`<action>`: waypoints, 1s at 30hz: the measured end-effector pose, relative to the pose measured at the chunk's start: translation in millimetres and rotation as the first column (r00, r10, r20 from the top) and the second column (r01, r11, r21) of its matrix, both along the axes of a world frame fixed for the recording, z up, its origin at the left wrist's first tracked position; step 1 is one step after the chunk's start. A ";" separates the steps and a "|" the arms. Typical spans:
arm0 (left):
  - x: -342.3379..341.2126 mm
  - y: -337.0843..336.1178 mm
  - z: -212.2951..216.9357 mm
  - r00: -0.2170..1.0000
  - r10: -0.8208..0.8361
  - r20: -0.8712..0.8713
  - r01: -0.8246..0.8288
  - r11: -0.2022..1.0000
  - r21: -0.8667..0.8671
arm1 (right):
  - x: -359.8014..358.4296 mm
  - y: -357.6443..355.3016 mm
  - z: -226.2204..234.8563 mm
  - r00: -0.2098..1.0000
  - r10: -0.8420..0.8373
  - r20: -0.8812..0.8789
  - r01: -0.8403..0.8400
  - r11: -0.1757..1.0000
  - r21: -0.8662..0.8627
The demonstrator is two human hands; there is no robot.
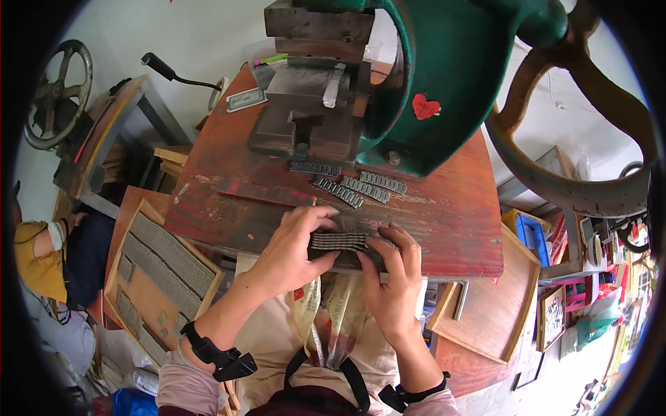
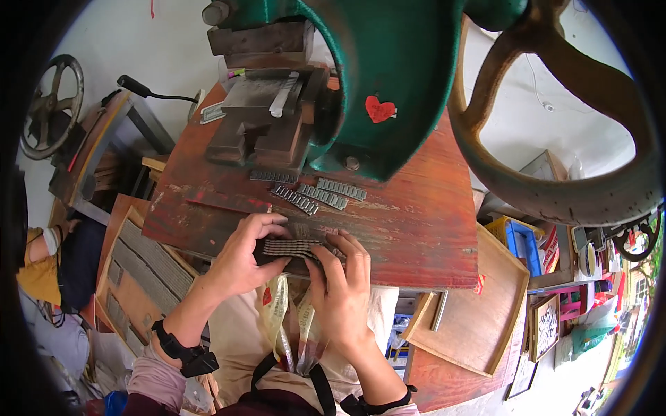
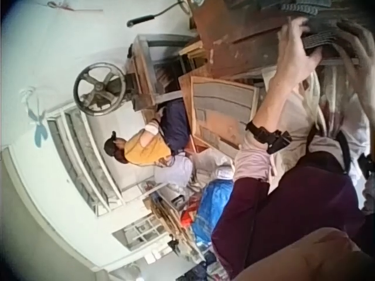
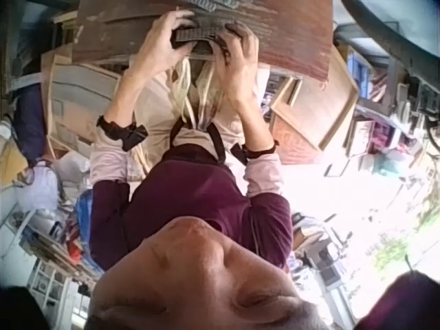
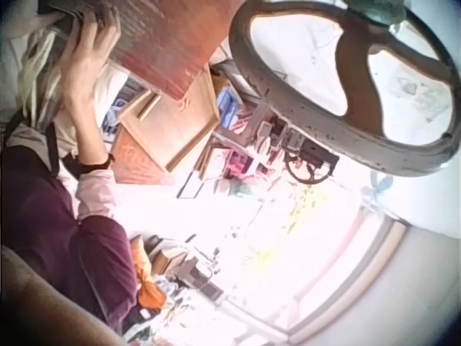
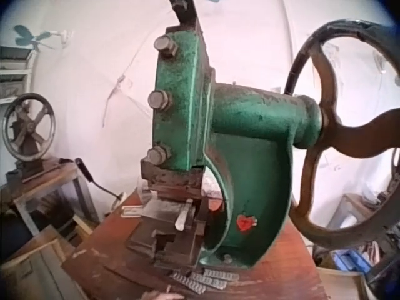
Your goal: Using a manual punch press to stamp or finish small components.
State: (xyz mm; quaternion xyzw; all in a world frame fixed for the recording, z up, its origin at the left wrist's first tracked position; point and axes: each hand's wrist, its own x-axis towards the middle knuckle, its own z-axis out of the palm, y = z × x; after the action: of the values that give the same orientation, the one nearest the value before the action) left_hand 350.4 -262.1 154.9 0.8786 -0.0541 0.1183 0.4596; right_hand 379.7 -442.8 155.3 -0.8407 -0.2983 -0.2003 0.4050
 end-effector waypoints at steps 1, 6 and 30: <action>-0.2 0.6 -0.2 1.000 -0.009 0.017 0.008 1.000 0.013 | 0.4 -0.4 0.3 1.000 0.001 -0.008 -0.001 1.000 -0.002; -3.0 2.9 -3.0 0.998 0.001 0.063 -0.003 0.999 0.041 | -1.1 2.3 3.7 0.999 0.014 -0.036 -0.016 0.998 -0.053; -1.5 -11.4 -11.2 0.990 0.086 0.115 -0.089 0.996 0.027 | -5.1 -22.6 -5.7 0.993 0.015 -0.115 0.023 0.945 0.326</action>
State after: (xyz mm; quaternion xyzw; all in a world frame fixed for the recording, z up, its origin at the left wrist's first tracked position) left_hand 348.9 -273.5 143.8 0.8791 -0.0434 0.1873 0.4361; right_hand 374.6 -465.4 149.6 -0.7728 -0.2352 -0.1985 0.5551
